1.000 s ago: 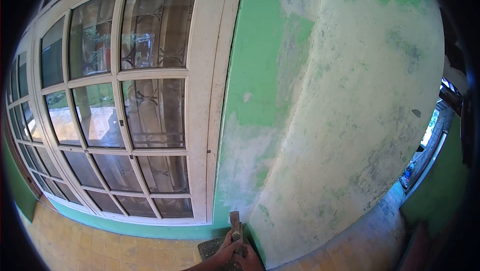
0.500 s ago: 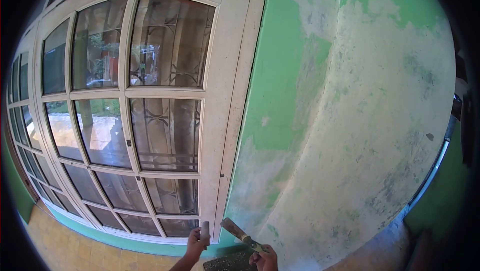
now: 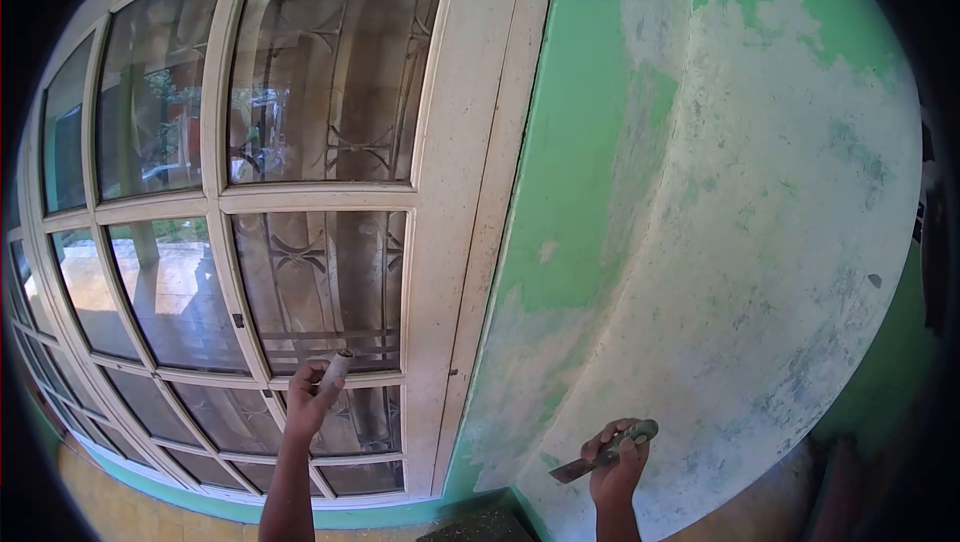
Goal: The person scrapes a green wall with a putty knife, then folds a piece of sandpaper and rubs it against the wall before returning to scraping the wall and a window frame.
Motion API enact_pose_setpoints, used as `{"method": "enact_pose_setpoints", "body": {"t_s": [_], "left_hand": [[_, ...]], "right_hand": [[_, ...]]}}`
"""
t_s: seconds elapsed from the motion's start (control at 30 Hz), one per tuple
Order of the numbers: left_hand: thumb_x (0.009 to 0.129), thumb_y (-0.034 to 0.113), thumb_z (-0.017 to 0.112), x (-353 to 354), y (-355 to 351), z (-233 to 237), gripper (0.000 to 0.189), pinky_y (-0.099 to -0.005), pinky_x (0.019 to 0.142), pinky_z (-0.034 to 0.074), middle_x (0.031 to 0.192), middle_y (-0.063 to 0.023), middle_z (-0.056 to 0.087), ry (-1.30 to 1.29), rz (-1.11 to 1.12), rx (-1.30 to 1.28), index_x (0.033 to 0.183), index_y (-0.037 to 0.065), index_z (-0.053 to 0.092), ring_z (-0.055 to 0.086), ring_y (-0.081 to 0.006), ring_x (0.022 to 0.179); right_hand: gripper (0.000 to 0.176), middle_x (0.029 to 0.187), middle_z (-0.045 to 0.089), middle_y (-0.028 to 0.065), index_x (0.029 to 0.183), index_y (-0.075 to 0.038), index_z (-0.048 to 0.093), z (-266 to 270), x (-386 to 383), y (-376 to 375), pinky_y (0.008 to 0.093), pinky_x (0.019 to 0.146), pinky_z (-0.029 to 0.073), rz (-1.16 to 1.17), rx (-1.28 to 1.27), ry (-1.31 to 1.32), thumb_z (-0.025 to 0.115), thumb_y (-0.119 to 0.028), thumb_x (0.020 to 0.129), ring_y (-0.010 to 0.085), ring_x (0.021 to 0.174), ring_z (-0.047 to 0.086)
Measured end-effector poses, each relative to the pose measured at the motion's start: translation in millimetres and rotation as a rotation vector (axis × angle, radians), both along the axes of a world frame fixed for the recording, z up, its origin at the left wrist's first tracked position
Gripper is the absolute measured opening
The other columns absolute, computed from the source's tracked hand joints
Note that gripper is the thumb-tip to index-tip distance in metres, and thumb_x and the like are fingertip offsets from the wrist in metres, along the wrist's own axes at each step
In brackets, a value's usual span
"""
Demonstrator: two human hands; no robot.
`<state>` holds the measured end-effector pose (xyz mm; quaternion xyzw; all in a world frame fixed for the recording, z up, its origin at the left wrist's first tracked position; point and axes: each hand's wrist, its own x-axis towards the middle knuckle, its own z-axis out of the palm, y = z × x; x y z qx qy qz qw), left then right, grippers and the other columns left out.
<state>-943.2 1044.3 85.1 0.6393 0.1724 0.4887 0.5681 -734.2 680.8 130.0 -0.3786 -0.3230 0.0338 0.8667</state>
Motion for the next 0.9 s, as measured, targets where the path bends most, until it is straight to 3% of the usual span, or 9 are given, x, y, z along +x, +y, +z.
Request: {"method": "enact_pose_setpoints", "body": {"t_s": [0.1, 0.17, 0.3, 0.37, 0.73, 0.8, 0.9], "left_hand": [[0.08, 0.006, 0.067, 1, 19, -4, 0.022, -0.0206, 0.059, 0.041, 0.079, -0.0004, 0.058, 0.031, -0.054, -0.021, 0.098, 0.003, 0.055, 0.051, -0.0054, 0.067], [0.08, 0.005, 0.067, 3, 31, -13, 0.021, -0.0205, 0.059, 0.041, 0.079, -0.0006, 0.059, 0.04, -0.092, -0.026, 0.097, 0.003, 0.056, 0.051, -0.0053, 0.067], [0.08, 0.005, 0.066, 6, 46, -23, 0.018, -0.0203, 0.057, 0.041, 0.078, -0.0004, 0.059, 0.075, -0.134, -0.008, 0.096, 0.002, 0.058, 0.052, -0.005, 0.066], [0.08, 0.005, 0.067, 5, 44, -18, 0.018, -0.02, 0.058, 0.041, 0.077, 0.0001, 0.059, 0.093, -0.157, -0.024, 0.096, 0.002, 0.059, 0.052, -0.0047, 0.066], [0.083, 0.01, 0.065, 8, 35, -4, 0.018, -0.0188, 0.051, 0.042, 0.075, 0.0013, 0.059, 0.223, -0.189, -0.064, 0.098, 0.001, 0.062, 0.051, -0.0033, 0.063], [0.084, 0.012, 0.065, 6, 31, 3, 0.018, -0.019, 0.052, 0.042, 0.074, 0.0021, 0.058, 0.257, -0.176, -0.108, 0.098, 0.002, 0.062, 0.051, -0.0032, 0.063], [0.084, 0.013, 0.065, 8, 29, 5, 0.017, -0.0182, 0.051, 0.042, 0.073, 0.003, 0.058, 0.22, -0.129, -0.153, 0.097, 0.004, 0.062, 0.051, -0.0033, 0.062]], "right_hand": [[0.032, 0.071, 0.046, 0.0054, 0.093, -0.008, 0.045, 10, 2, 8, 0.0339, 0.055, 0.043, -0.024, 0.002, -0.071, 0.066, -0.029, 0.081, 0.0175, 0.056, 0.046], [0.031, 0.065, 0.043, 0.0033, 0.086, -0.009, 0.043, 11, 9, 13, 0.0319, 0.055, 0.04, -0.001, 0.01, -0.267, 0.068, -0.027, 0.08, 0.0153, 0.054, 0.042], [0.032, 0.06, 0.039, 0.0013, 0.079, -0.011, 0.039, 29, 3, 21, 0.0311, 0.055, 0.037, 0.011, 0.012, -0.325, 0.068, -0.026, 0.08, 0.014, 0.053, 0.039], [0.033, 0.056, 0.041, 0.0018, 0.073, -0.009, 0.04, 41, -3, 24, 0.0325, 0.052, 0.038, 0.026, 0.132, -0.279, 0.071, -0.022, 0.078, 0.0149, 0.051, 0.04], [0.035, 0.055, 0.04, 0.0021, 0.074, -0.009, 0.038, 79, -8, 33, 0.031, 0.044, 0.032, 0.085, 0.294, -0.473, 0.067, -0.026, 0.083, 0.0138, 0.044, 0.036], [0.031, 0.056, 0.036, 0.0008, 0.077, -0.011, 0.034, 81, -4, 32, 0.0286, 0.046, 0.029, 0.139, 0.288, -0.588, 0.058, -0.027, 0.088, 0.0117, 0.045, 0.03], [0.031, 0.056, 0.036, 0.0008, 0.077, -0.012, 0.034, 81, 1, 33, 0.0283, 0.046, 0.029, 0.176, 0.379, -0.58, 0.058, -0.028, 0.088, 0.0116, 0.045, 0.031]]}}
